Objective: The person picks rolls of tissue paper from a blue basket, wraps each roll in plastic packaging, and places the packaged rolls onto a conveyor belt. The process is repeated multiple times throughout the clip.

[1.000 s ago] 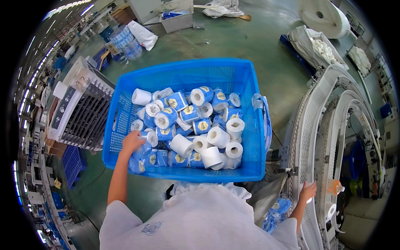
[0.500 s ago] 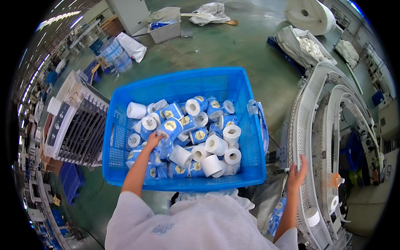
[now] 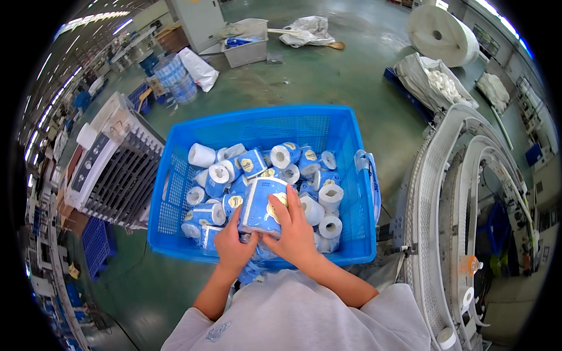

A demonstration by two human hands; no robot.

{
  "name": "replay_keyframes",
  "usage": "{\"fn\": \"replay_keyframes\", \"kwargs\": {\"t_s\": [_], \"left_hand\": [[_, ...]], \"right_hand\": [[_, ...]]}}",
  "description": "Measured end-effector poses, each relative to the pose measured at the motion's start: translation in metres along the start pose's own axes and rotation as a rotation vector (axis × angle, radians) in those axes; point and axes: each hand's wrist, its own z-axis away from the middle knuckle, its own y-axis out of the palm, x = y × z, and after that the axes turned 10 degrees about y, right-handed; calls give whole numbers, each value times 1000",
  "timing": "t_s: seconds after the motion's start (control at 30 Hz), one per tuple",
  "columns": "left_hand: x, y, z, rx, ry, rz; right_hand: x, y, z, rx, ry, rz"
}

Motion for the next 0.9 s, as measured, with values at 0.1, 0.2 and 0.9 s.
{"fn": "replay_keyframes", "kwargs": {"t_s": [0.1, 0.2, 0.9], "left_hand": [[-13, -5, 3, -113, 56, -84], [-24, -12, 4, -107, 37, -95], [73, -4, -2, 345, -458, 971]], "right_hand": [[3, 3, 4, -45, -39, 64], [-6, 6, 2, -119, -143, 36], [-68, -11, 17, 470, 426, -962]]}}
